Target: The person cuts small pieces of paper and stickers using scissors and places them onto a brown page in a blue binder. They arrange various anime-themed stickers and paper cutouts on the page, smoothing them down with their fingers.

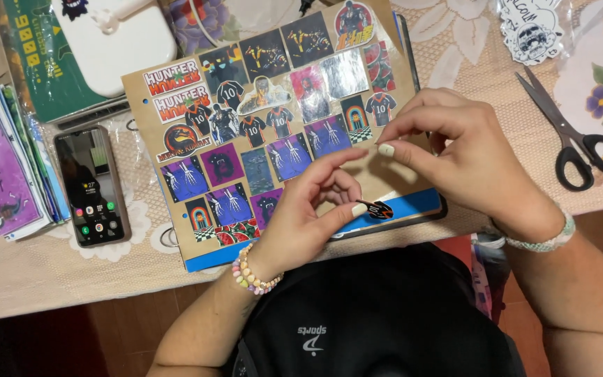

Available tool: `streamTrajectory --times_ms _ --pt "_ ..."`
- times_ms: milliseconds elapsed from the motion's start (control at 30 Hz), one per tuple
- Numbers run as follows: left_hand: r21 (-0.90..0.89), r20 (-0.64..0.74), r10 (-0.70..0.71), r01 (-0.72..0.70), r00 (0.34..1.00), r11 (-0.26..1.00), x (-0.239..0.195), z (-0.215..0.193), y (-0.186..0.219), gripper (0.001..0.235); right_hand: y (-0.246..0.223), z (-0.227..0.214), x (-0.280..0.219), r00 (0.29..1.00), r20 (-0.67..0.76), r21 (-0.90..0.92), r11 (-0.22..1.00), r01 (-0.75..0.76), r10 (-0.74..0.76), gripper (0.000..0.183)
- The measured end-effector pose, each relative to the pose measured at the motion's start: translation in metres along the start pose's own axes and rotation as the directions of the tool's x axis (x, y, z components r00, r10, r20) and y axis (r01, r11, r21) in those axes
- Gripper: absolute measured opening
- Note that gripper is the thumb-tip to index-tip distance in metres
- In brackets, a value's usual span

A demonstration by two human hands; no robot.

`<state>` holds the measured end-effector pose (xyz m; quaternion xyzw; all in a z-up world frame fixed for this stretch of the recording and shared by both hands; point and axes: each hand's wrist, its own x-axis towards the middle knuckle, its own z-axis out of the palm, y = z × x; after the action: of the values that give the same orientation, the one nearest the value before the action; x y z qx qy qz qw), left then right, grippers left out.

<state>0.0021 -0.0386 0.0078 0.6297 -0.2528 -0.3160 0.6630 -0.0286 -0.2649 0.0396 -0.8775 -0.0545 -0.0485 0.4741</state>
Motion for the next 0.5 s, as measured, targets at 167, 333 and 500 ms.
streamTrajectory --times_ms 167,333,500 --pt "-0.057 -0.053 -0.084 0.081 0.995 0.995 -0.001 0.012 -0.005 0.096 0.005 -0.003 -0.011 0.994 -0.108 -0.096 0.995 -0.035 0.025 0.001" --pt "0.727 -0.061 0.276 -0.147 0.959 0.671 0.01 0.013 -0.021 0.006 -0.007 -0.015 -0.024 0.851 -0.07 0.321 0.819 -0.475 0.521 0.012" --pt "0.873 0.03 0.565 -0.296 0.825 0.387 0.014 0.011 -0.004 0.007 0.026 -0.008 -0.042 0.841 0.147 0.657 0.584 -0.477 0.521 0.017"
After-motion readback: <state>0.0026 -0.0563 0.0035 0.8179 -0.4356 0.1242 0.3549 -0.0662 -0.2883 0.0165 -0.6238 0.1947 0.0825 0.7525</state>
